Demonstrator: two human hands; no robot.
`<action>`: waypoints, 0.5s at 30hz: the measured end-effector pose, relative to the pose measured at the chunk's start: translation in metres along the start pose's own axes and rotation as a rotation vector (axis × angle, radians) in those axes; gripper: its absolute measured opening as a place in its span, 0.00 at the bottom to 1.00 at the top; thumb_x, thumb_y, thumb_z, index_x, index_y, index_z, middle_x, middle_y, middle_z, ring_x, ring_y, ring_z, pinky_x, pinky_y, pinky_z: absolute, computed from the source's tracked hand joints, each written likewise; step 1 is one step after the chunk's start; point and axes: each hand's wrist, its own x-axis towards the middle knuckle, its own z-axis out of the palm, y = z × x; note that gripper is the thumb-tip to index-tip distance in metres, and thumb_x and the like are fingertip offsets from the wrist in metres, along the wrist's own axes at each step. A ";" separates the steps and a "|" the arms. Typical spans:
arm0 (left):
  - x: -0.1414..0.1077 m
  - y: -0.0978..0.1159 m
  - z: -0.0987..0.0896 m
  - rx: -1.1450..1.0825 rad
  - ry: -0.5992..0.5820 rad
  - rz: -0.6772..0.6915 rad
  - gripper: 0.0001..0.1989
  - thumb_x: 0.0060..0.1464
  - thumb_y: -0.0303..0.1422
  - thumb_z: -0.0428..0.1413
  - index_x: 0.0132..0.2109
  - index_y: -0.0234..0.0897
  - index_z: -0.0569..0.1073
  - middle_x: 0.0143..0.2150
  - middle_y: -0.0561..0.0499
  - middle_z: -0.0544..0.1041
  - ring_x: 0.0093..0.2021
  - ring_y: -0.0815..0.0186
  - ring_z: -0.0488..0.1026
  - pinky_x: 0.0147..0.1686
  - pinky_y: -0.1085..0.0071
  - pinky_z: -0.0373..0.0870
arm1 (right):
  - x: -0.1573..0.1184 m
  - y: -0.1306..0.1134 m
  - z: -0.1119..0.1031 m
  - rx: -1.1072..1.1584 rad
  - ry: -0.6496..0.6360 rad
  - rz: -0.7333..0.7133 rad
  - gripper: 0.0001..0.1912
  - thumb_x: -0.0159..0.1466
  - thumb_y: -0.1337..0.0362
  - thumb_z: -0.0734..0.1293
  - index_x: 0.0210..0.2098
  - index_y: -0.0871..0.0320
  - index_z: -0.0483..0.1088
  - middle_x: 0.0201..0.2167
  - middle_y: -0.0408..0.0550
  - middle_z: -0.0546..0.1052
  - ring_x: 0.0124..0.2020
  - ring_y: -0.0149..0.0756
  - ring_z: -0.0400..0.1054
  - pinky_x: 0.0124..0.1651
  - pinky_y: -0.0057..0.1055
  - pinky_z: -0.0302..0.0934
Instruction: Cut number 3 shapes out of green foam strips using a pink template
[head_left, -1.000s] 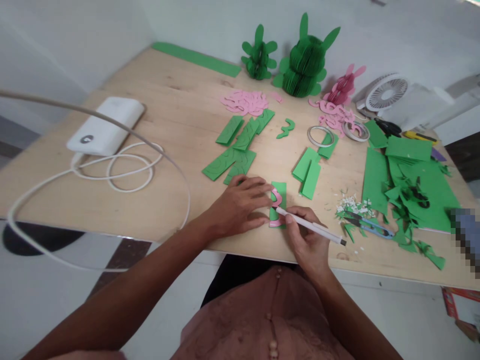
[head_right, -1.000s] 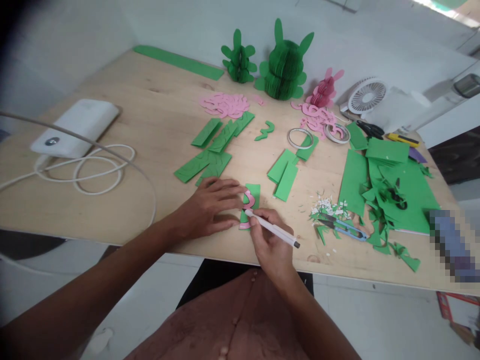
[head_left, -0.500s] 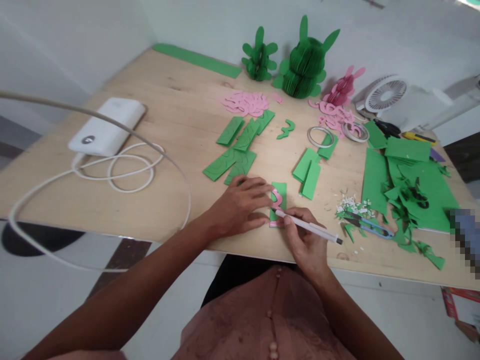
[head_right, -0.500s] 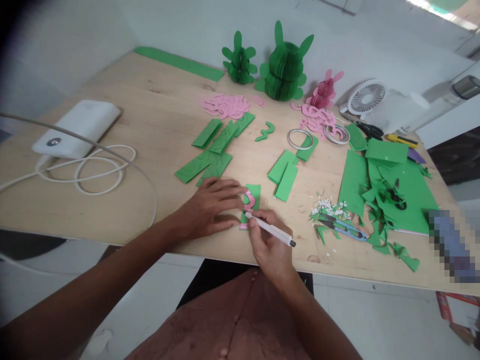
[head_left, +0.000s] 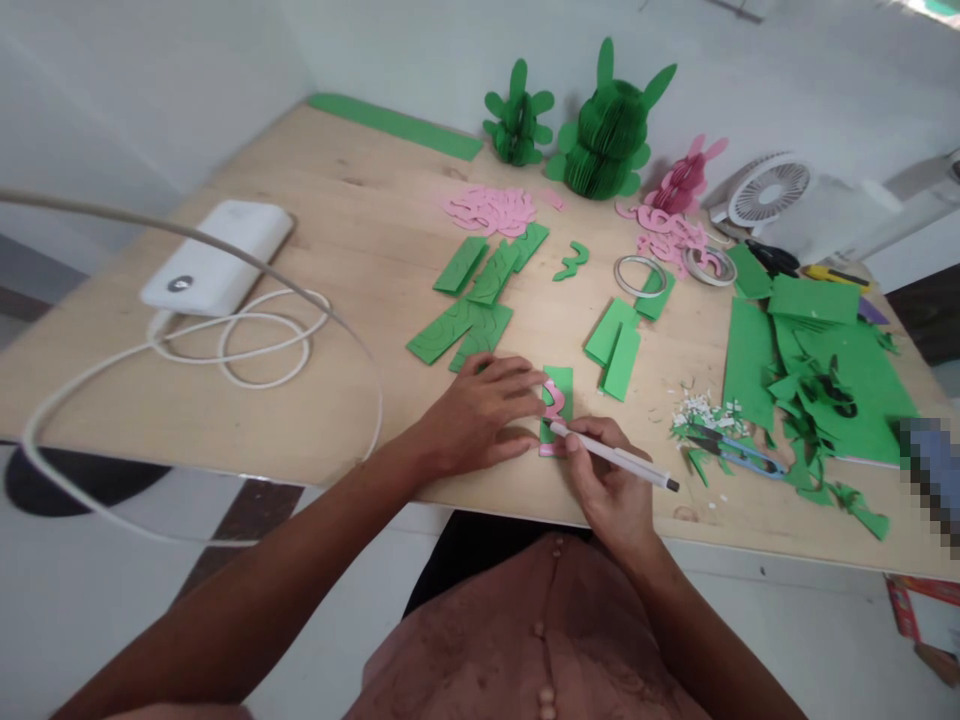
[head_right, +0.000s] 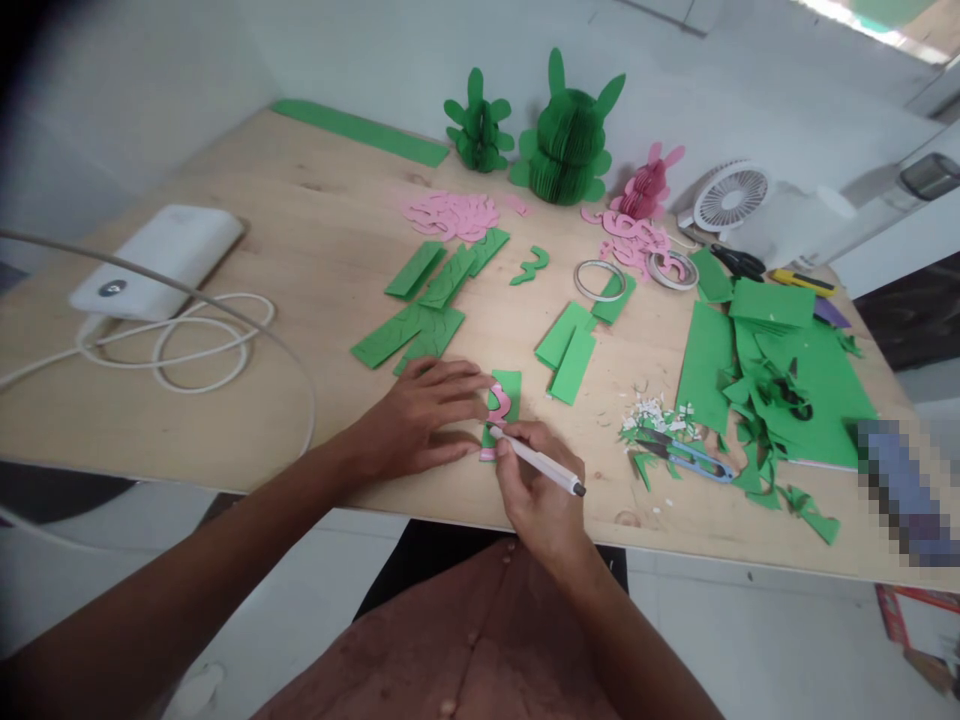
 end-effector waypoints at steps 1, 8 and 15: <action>0.000 0.000 0.000 0.001 0.001 0.000 0.11 0.56 0.36 0.58 0.48 0.44 0.74 0.61 0.49 0.71 0.62 0.54 0.63 0.59 0.53 0.53 | 0.000 0.000 0.000 0.005 -0.003 0.004 0.05 0.66 0.62 0.64 0.38 0.54 0.71 0.32 0.46 0.79 0.34 0.37 0.75 0.37 0.33 0.68; 0.001 0.001 0.000 -0.001 0.012 0.004 0.11 0.57 0.37 0.57 0.47 0.44 0.74 0.60 0.49 0.72 0.63 0.54 0.63 0.58 0.54 0.53 | -0.001 0.000 0.001 0.018 -0.004 0.021 0.05 0.66 0.62 0.63 0.38 0.54 0.71 0.31 0.45 0.80 0.33 0.37 0.75 0.37 0.33 0.67; 0.001 0.001 0.000 0.015 0.013 0.007 0.11 0.56 0.37 0.59 0.47 0.44 0.74 0.60 0.50 0.72 0.62 0.54 0.63 0.58 0.54 0.53 | -0.001 -0.001 0.000 -0.011 0.001 -0.003 0.05 0.65 0.62 0.63 0.38 0.54 0.71 0.32 0.46 0.80 0.34 0.38 0.75 0.37 0.33 0.68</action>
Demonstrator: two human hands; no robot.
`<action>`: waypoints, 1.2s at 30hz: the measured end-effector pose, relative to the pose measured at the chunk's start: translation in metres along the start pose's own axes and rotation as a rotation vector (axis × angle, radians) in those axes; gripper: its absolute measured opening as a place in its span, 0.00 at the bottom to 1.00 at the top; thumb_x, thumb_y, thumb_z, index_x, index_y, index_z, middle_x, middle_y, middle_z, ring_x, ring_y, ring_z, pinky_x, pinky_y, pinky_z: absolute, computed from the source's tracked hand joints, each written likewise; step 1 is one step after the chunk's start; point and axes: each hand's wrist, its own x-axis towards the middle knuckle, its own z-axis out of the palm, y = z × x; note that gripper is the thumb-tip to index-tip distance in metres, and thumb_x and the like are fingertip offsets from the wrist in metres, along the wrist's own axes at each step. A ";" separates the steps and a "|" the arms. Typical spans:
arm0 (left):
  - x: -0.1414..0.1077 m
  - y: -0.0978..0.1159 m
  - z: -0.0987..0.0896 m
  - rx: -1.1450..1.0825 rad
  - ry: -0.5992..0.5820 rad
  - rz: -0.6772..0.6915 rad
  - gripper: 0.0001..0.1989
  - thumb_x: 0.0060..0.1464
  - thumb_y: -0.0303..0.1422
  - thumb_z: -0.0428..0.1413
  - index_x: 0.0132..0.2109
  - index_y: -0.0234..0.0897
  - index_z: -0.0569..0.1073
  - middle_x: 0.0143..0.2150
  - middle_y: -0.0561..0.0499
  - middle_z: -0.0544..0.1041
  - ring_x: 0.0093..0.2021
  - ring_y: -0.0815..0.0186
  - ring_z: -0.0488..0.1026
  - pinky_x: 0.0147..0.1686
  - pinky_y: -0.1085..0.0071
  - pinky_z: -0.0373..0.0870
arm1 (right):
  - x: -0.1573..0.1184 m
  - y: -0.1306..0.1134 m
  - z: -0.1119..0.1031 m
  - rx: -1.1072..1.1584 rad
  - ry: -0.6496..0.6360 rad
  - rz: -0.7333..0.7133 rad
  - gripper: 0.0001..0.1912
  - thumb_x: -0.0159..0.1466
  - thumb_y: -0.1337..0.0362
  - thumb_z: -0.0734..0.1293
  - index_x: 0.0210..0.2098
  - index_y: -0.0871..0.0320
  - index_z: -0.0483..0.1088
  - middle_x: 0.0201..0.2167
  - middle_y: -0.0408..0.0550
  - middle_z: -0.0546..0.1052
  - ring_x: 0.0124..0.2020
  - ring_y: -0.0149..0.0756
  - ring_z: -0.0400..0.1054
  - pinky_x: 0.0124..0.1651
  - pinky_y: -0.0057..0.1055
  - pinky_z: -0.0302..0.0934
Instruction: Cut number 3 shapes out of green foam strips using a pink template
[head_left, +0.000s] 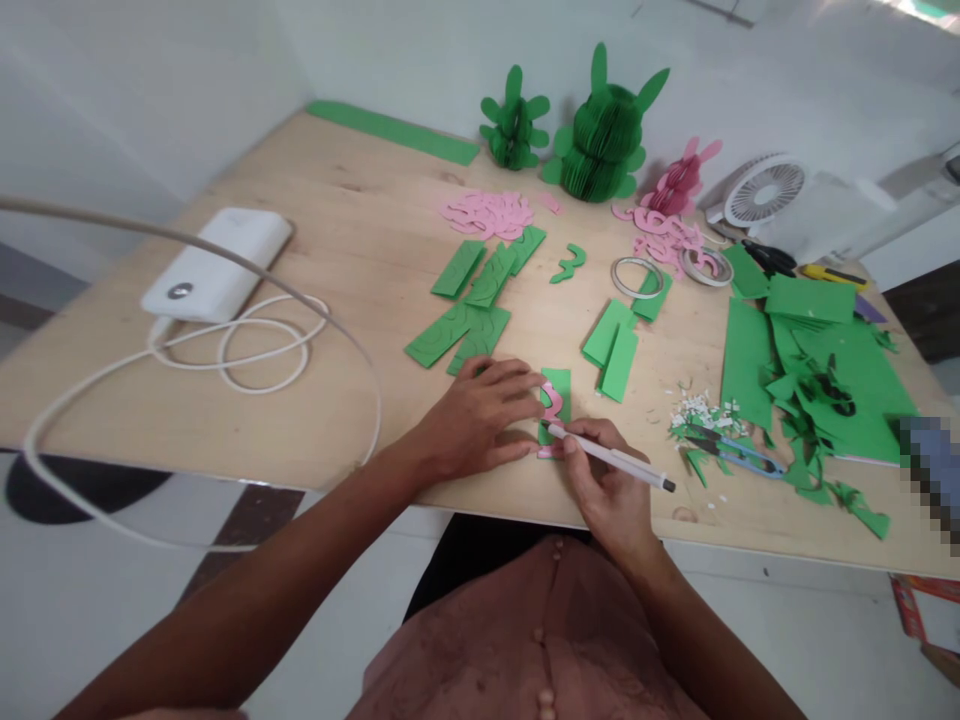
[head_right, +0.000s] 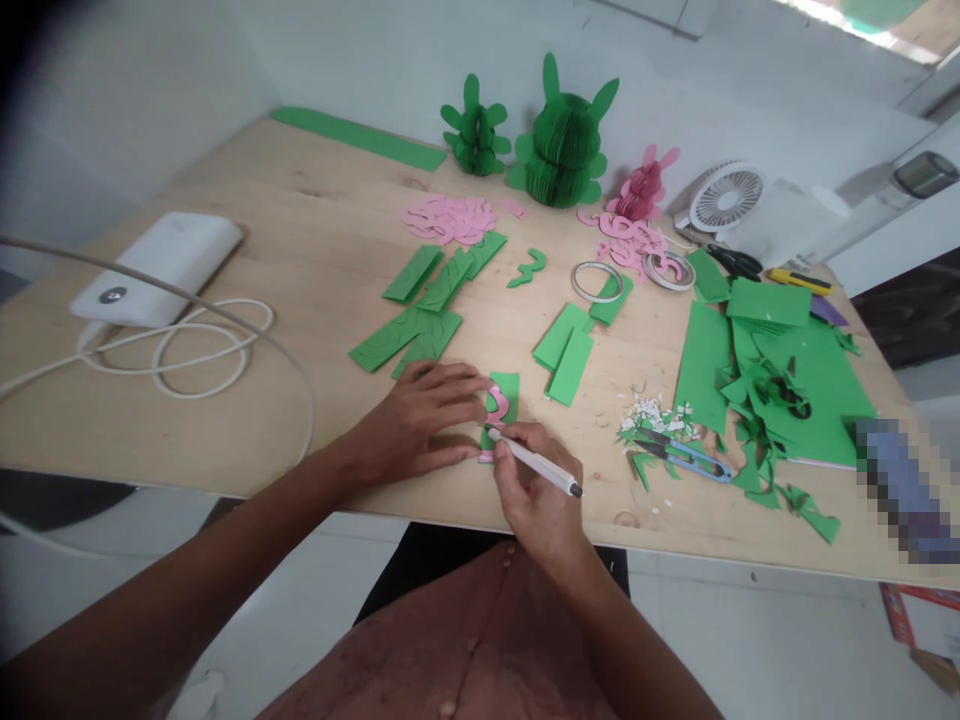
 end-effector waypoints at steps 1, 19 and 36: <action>0.000 0.000 0.000 0.001 -0.001 0.000 0.11 0.56 0.37 0.59 0.47 0.44 0.74 0.60 0.49 0.72 0.62 0.54 0.63 0.58 0.54 0.53 | 0.000 0.000 0.000 0.000 0.001 -0.002 0.05 0.65 0.63 0.63 0.38 0.54 0.71 0.32 0.46 0.80 0.34 0.37 0.75 0.37 0.33 0.67; 0.003 0.004 -0.005 0.005 -0.049 -0.023 0.11 0.55 0.36 0.59 0.47 0.43 0.74 0.61 0.48 0.71 0.63 0.53 0.62 0.58 0.53 0.54 | -0.001 0.003 0.000 0.007 -0.009 -0.010 0.05 0.66 0.63 0.63 0.38 0.55 0.71 0.32 0.45 0.79 0.34 0.36 0.74 0.37 0.32 0.66; 0.002 0.005 0.000 -0.011 -0.033 -0.037 0.14 0.54 0.38 0.60 0.48 0.43 0.73 0.61 0.47 0.71 0.63 0.52 0.62 0.59 0.53 0.51 | 0.000 0.003 0.001 0.097 0.020 0.015 0.05 0.66 0.63 0.63 0.38 0.55 0.71 0.31 0.45 0.78 0.32 0.35 0.73 0.36 0.30 0.66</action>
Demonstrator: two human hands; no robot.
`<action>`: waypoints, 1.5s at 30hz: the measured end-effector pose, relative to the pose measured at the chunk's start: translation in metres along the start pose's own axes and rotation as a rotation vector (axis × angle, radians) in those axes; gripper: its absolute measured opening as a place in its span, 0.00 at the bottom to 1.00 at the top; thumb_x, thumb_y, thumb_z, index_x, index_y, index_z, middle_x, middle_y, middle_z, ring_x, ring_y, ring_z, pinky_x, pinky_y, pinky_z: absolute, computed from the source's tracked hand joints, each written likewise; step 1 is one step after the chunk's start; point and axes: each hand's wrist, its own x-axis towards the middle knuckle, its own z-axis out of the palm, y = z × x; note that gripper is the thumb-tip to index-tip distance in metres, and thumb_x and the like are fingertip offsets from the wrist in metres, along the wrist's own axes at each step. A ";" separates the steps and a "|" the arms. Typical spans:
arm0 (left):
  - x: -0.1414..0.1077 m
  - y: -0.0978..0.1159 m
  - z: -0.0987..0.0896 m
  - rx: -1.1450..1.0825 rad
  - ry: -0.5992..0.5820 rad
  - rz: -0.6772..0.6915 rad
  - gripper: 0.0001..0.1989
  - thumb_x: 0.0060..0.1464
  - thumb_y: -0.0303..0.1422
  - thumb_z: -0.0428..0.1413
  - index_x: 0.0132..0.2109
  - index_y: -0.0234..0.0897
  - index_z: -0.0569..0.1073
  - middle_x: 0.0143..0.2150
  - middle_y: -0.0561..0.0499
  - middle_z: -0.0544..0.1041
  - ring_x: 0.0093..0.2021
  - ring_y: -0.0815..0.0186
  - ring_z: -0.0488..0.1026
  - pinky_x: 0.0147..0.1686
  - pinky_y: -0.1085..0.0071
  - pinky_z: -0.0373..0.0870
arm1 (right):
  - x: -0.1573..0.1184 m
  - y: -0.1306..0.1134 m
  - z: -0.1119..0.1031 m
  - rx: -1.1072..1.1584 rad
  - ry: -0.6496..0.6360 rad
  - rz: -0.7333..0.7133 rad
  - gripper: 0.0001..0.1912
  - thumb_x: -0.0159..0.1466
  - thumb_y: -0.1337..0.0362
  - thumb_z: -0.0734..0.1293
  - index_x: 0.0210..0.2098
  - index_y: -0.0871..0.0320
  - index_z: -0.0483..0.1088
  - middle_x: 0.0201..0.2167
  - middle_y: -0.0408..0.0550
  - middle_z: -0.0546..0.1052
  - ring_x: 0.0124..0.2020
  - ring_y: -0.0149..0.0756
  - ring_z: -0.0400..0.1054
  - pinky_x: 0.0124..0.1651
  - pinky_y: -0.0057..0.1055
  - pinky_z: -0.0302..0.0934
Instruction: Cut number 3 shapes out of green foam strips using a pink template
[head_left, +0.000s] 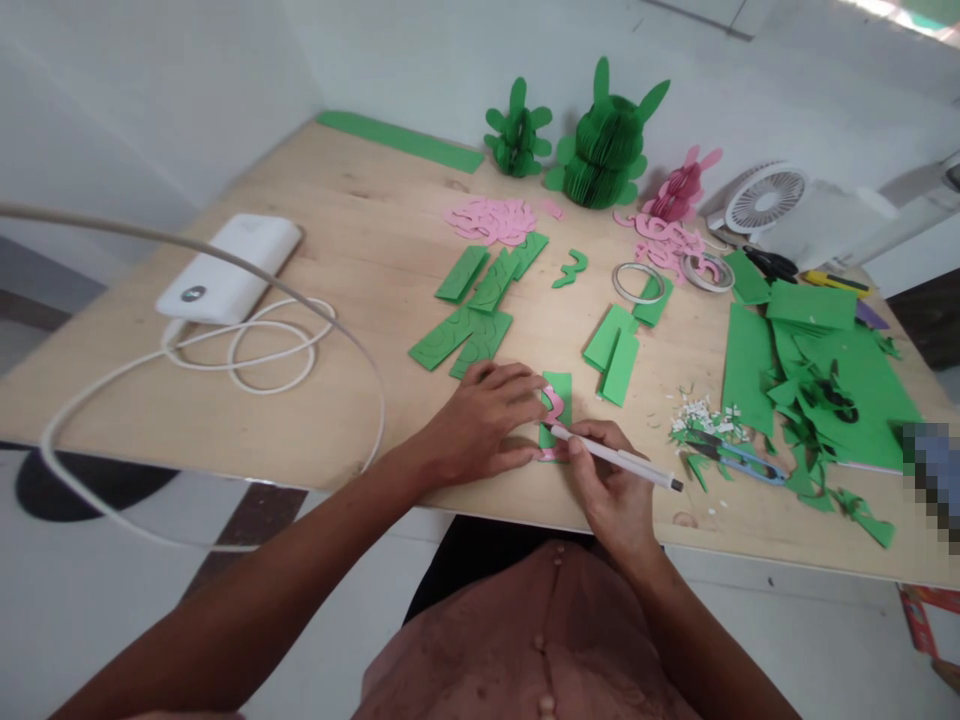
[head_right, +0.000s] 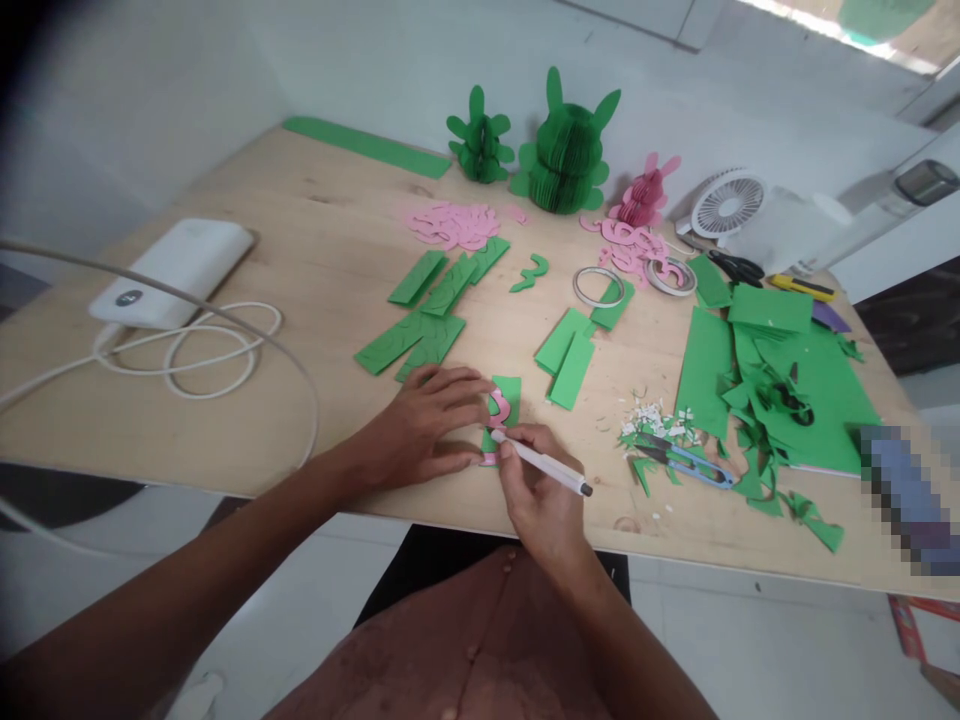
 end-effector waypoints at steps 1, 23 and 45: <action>0.000 0.000 0.000 -0.003 0.002 -0.002 0.15 0.54 0.38 0.60 0.48 0.43 0.73 0.61 0.48 0.71 0.63 0.52 0.62 0.60 0.53 0.51 | 0.000 0.000 0.000 0.009 0.002 0.005 0.05 0.66 0.63 0.63 0.37 0.55 0.71 0.31 0.44 0.78 0.32 0.34 0.73 0.36 0.29 0.66; 0.000 0.001 -0.001 -0.038 0.008 -0.011 0.14 0.55 0.38 0.60 0.48 0.43 0.73 0.60 0.47 0.71 0.63 0.53 0.61 0.60 0.53 0.51 | 0.001 -0.002 0.002 -0.098 -0.009 -0.018 0.06 0.65 0.63 0.63 0.38 0.55 0.72 0.32 0.46 0.79 0.33 0.36 0.74 0.36 0.31 0.67; -0.001 0.001 -0.001 -0.029 0.015 -0.010 0.12 0.55 0.38 0.59 0.47 0.42 0.73 0.61 0.47 0.71 0.63 0.53 0.61 0.58 0.54 0.51 | -0.003 0.000 0.001 -0.176 0.044 -0.023 0.06 0.65 0.62 0.63 0.36 0.56 0.71 0.28 0.45 0.78 0.28 0.35 0.72 0.30 0.30 0.65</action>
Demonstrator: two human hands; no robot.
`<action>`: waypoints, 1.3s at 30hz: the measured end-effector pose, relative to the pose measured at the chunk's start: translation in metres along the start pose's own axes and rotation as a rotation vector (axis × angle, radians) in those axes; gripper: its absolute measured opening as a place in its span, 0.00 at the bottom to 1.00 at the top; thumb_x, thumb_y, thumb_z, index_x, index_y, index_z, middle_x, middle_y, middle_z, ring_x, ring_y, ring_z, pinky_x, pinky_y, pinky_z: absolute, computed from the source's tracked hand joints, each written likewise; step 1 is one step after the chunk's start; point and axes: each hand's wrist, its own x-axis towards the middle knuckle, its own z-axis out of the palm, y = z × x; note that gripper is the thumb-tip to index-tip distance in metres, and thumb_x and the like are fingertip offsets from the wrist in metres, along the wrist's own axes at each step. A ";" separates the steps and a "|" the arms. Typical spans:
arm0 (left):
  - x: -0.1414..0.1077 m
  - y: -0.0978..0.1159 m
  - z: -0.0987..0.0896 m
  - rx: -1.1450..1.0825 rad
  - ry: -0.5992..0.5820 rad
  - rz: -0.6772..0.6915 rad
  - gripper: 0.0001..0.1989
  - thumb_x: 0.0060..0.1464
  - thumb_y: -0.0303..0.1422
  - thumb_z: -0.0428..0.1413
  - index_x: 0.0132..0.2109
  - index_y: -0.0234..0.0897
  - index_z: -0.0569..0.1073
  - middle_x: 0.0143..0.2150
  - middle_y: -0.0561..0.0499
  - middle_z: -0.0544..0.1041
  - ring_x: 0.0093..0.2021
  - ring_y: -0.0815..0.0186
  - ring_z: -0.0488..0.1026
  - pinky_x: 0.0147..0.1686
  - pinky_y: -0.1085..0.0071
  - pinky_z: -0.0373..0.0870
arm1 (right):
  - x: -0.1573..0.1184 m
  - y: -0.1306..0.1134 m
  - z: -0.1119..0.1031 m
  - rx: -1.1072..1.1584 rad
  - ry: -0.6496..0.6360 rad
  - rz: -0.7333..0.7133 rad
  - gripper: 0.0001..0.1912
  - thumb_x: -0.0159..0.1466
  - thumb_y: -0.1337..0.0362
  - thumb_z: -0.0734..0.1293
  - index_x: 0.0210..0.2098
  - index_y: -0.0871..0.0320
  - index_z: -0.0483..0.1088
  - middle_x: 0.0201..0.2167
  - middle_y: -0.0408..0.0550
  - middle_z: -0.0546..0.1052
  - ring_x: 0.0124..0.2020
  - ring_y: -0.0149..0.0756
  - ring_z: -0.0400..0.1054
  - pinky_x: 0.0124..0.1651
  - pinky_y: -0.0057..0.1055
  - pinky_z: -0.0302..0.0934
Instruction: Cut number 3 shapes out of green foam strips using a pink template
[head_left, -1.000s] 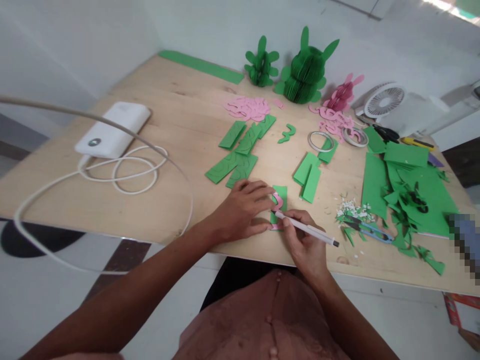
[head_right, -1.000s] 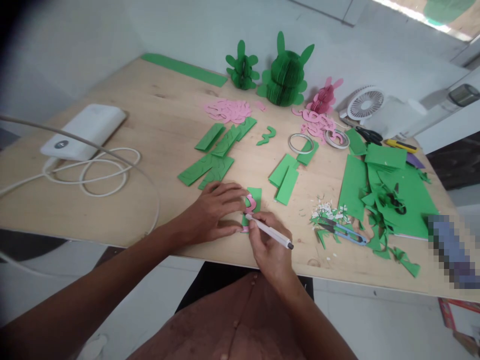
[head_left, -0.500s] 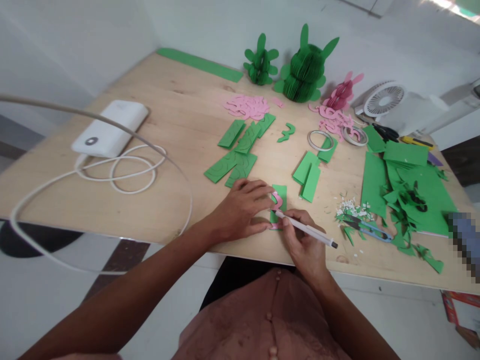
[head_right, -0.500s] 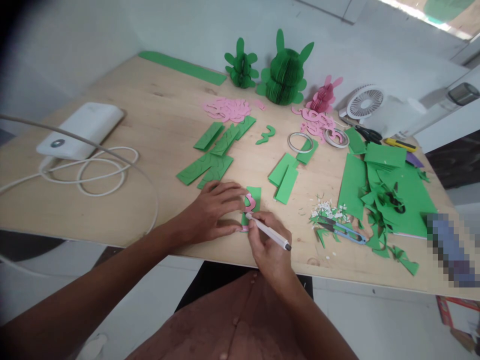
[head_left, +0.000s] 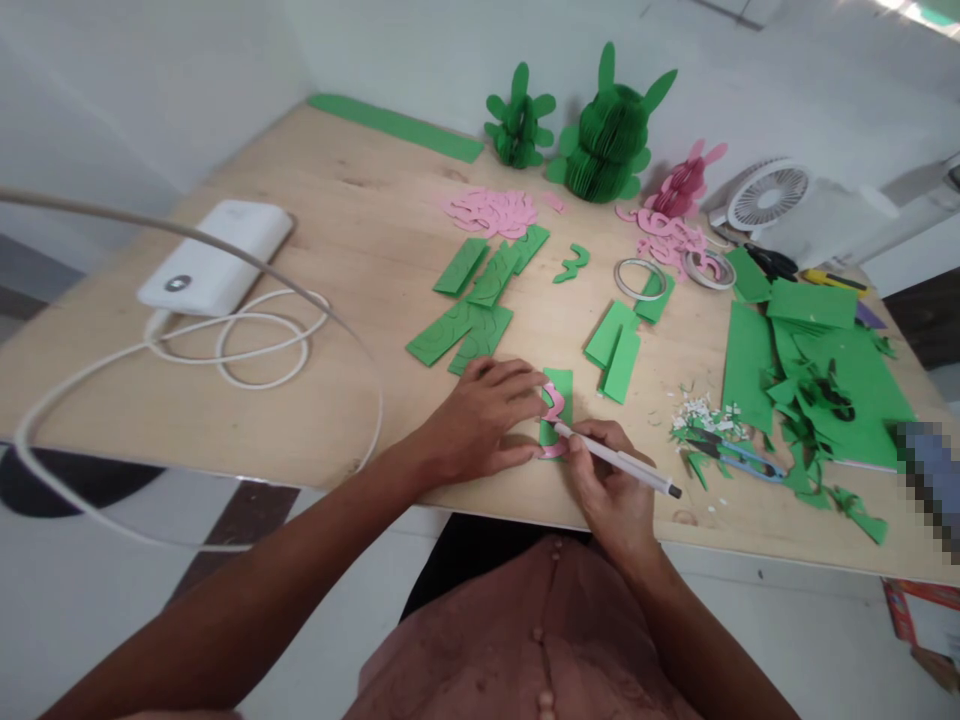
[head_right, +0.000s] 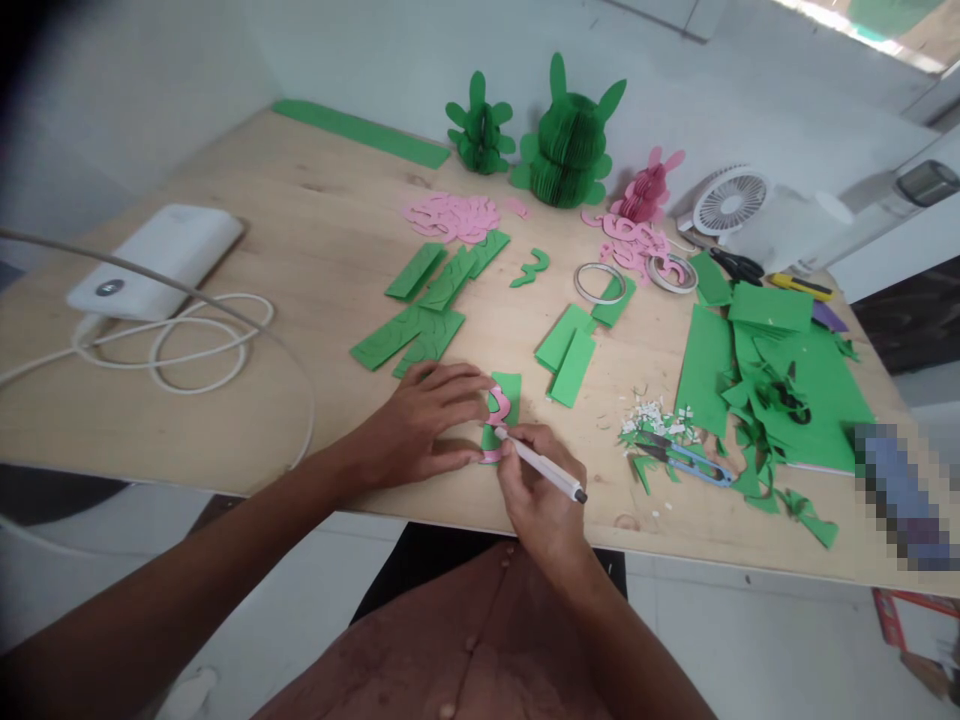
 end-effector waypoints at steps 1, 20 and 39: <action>0.000 0.000 0.000 -0.002 -0.001 0.000 0.12 0.55 0.38 0.59 0.47 0.42 0.73 0.61 0.47 0.71 0.63 0.53 0.61 0.58 0.54 0.51 | 0.000 0.000 0.000 0.006 0.000 0.005 0.06 0.65 0.62 0.63 0.36 0.56 0.71 0.28 0.45 0.78 0.28 0.35 0.72 0.31 0.30 0.66; 0.000 0.000 0.000 -0.007 -0.006 -0.011 0.13 0.55 0.38 0.60 0.47 0.42 0.73 0.61 0.47 0.71 0.63 0.53 0.61 0.60 0.53 0.50 | 0.003 -0.001 0.001 0.079 -0.051 0.004 0.06 0.65 0.63 0.64 0.39 0.55 0.72 0.32 0.46 0.79 0.32 0.36 0.74 0.34 0.31 0.68; 0.000 -0.001 0.001 -0.012 -0.004 -0.007 0.14 0.55 0.38 0.60 0.48 0.42 0.73 0.61 0.48 0.71 0.63 0.53 0.61 0.59 0.54 0.52 | 0.000 0.000 0.001 0.002 0.010 0.002 0.05 0.64 0.64 0.63 0.36 0.55 0.71 0.30 0.44 0.78 0.29 0.35 0.73 0.33 0.30 0.66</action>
